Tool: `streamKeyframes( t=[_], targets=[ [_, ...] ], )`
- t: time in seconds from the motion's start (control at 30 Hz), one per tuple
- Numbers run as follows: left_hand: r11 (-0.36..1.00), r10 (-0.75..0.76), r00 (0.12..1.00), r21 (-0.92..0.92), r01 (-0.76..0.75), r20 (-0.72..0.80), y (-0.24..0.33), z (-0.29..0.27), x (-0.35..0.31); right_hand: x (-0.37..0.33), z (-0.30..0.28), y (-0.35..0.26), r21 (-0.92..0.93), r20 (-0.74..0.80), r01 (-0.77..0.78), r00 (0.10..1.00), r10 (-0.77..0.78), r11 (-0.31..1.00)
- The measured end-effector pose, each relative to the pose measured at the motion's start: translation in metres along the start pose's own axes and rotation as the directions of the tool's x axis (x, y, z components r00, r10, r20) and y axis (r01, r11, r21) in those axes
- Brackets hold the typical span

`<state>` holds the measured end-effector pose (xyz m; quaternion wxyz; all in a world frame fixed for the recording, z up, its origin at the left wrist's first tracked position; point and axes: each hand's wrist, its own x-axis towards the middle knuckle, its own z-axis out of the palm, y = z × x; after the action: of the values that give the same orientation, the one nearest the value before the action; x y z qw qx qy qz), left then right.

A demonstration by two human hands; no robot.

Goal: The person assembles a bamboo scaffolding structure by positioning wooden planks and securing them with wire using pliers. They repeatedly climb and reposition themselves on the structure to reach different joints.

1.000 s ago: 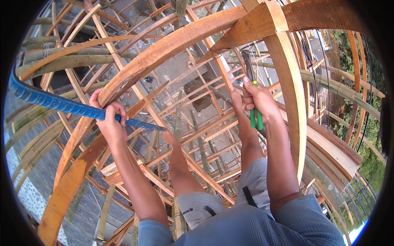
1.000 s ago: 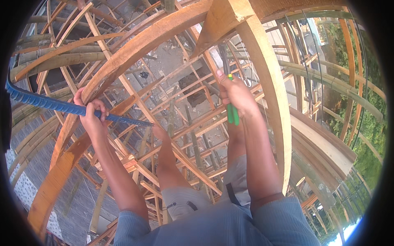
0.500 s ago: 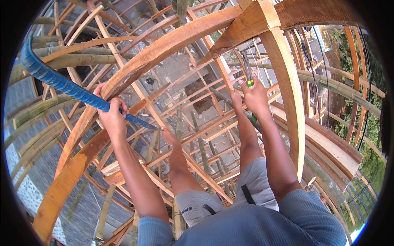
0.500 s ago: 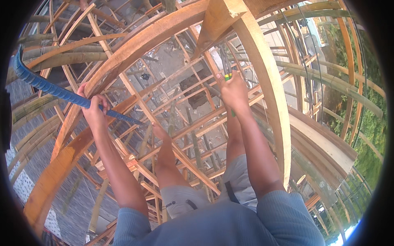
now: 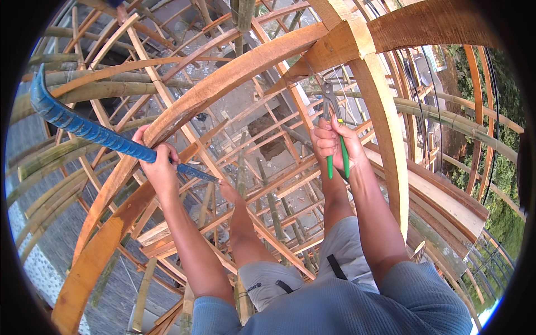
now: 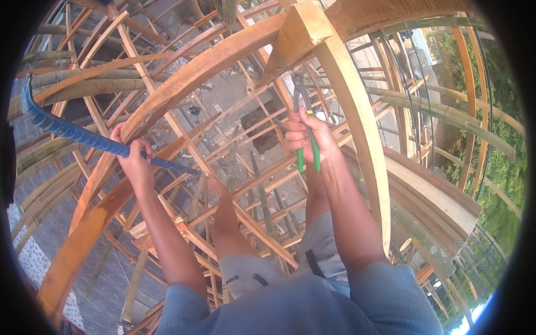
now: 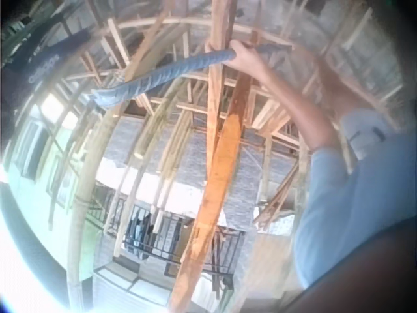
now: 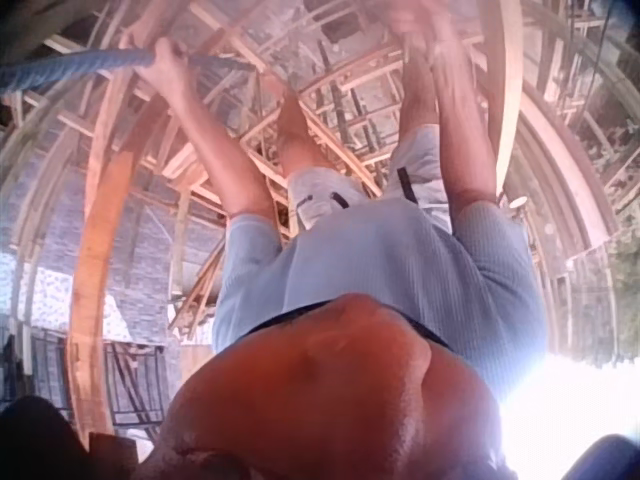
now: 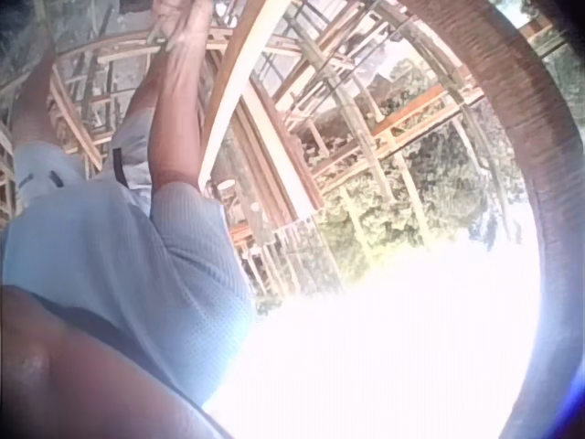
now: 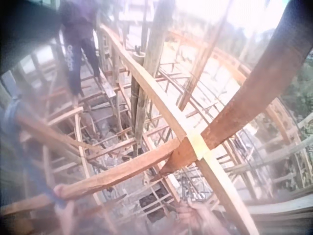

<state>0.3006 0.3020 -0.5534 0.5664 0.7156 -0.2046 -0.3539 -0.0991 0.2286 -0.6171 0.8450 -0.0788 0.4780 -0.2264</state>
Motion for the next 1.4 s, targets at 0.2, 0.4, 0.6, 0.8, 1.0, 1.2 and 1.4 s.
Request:
streamKeyframes(
  t=[0.2,0.4,0.6,0.8,1.0,1.2,1.4],
  targets=[
    [0.999,0.049,0.999,-0.021,-0.049,-0.010,-0.008,-0.001,0.003,0.030,0.007,0.018,-0.475,-0.192,0.138,0.948,-0.255,0.869],
    [0.994,0.041,0.999,0.098,-0.043,0.026,-0.009,-0.005,0.002,0.028,-0.010,0.008,-0.951,-0.116,-0.307,0.487,-0.866,-0.045],
    [0.994,0.053,0.996,0.095,-0.060,0.073,-0.009,-0.012,0.006,0.045,-0.018,0.004,-0.956,-0.079,-0.289,0.427,-0.901,-0.053],
    [0.996,0.083,0.997,0.026,-0.083,0.009,-0.013,-0.007,0.004,0.039,-0.003,0.031,0.129,0.140,0.221,0.961,-0.238,0.967],
    [0.993,0.046,0.998,0.115,-0.040,-0.049,-0.006,0.004,0.006,0.010,-0.004,0.011,0.265,0.290,-0.009,0.954,-0.071,0.964],
    [0.996,0.050,0.999,0.070,-0.050,0.006,-0.007,-0.003,0.005,0.026,-0.007,0.004,-0.579,-0.119,0.161,0.953,-0.277,0.799],
    [0.986,0.101,0.995,0.130,-0.102,0.019,-0.013,-0.005,0.005,0.017,-0.016,-0.026,-0.471,0.137,0.192,0.980,-0.143,0.861]
  ],
)
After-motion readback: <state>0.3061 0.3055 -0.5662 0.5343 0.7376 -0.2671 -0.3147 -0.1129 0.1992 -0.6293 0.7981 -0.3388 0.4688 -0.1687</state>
